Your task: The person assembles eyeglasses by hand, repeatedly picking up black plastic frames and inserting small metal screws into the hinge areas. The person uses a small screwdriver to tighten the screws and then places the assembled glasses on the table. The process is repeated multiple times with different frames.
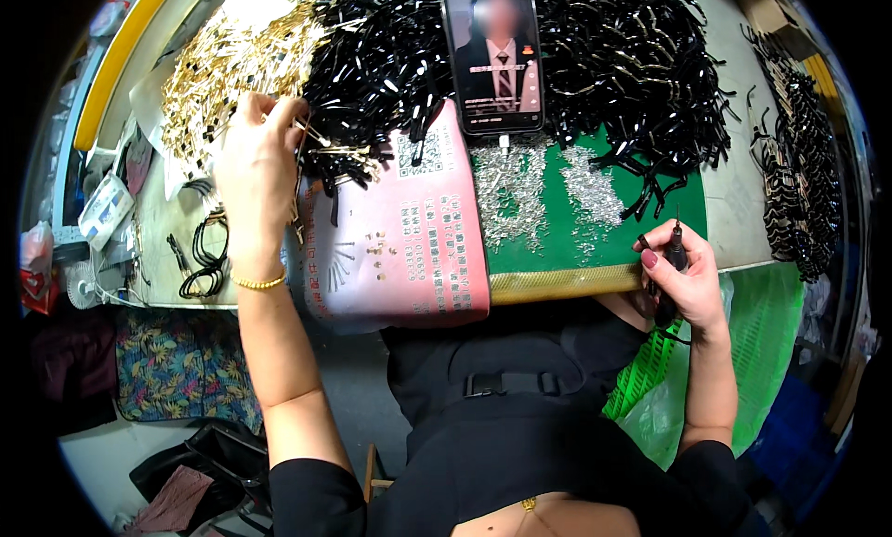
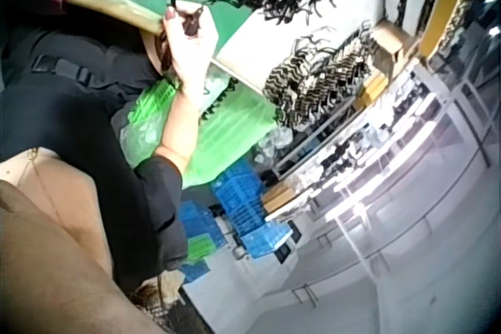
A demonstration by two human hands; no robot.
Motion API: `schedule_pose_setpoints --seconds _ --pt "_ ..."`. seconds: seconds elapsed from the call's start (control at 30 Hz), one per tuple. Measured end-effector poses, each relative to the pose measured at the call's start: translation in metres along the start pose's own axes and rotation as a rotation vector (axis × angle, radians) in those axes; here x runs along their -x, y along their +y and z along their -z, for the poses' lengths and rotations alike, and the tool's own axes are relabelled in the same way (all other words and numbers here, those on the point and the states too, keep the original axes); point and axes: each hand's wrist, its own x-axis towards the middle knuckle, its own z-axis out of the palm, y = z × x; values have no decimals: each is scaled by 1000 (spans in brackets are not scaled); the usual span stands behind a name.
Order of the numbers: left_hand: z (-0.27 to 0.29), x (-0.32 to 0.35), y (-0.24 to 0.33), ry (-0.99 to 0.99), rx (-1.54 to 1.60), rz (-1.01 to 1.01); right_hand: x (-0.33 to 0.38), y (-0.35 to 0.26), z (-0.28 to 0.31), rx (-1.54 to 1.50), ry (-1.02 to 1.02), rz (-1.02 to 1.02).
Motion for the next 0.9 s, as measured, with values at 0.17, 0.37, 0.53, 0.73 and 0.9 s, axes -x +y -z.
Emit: schedule_pose_setpoints --seconds 0.17,0.37,0.53,0.73,0.9 --pt "23 1 -10 82 -10 -285 -1 -8 -1 -115 -44 -90" --pt "13 25 -31 -123 561 158 1 -6 1 -119 -52 -50" --pt "31 47 -27 -50 621 116 2 -2 1 -94 -21 -32" --pt "43 67 -14 -70 306 148 0 -4 -6 -103 -34 -8" --pt "47 71 84 36 592 -40 10 -42 -31 162 -80 182"
